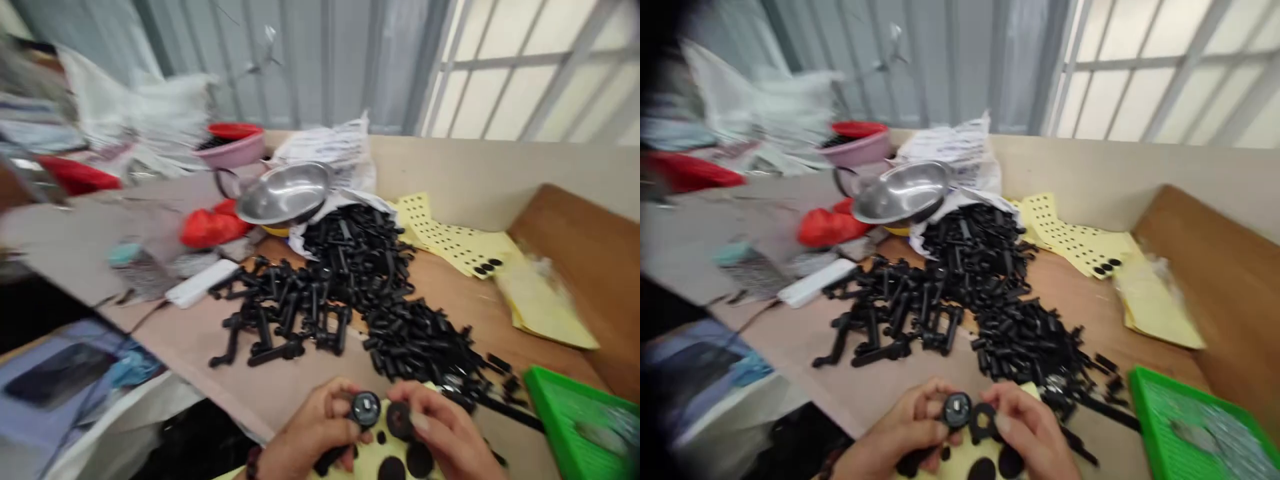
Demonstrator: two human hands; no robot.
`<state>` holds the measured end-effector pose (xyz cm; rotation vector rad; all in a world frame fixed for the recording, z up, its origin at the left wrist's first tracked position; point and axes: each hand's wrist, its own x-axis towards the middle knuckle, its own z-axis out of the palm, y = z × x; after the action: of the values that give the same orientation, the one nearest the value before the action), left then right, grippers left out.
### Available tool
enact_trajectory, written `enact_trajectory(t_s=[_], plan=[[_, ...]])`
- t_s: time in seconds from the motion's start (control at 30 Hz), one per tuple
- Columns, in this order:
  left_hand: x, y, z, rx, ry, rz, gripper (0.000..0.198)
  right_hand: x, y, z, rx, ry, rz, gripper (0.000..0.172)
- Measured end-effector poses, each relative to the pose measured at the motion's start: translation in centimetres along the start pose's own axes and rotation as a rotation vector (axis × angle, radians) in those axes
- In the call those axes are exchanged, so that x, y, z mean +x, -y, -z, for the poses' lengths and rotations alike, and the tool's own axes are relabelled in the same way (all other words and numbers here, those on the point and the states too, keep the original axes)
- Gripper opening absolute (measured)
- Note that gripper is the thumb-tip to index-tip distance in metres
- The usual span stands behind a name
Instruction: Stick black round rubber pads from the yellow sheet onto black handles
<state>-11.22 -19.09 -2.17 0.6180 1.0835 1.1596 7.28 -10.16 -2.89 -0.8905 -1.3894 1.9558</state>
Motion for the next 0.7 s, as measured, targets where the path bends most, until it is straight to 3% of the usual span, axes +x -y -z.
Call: enact_trajectory(t_s=[0.23, 0.7], plan=[[0.5, -1.5, -1.1, 0.127, -0.008, 0.117, 0.046, 0.4, 1.6, -1.2, 0.097, 0.008, -0.067, 0.029], [0.2, -2.2, -1.3, 0.248, 0.017, 0.16, 0.048, 0.6, 1.1, -1.5, -0.074, 0.014, -0.083, 0.018]])
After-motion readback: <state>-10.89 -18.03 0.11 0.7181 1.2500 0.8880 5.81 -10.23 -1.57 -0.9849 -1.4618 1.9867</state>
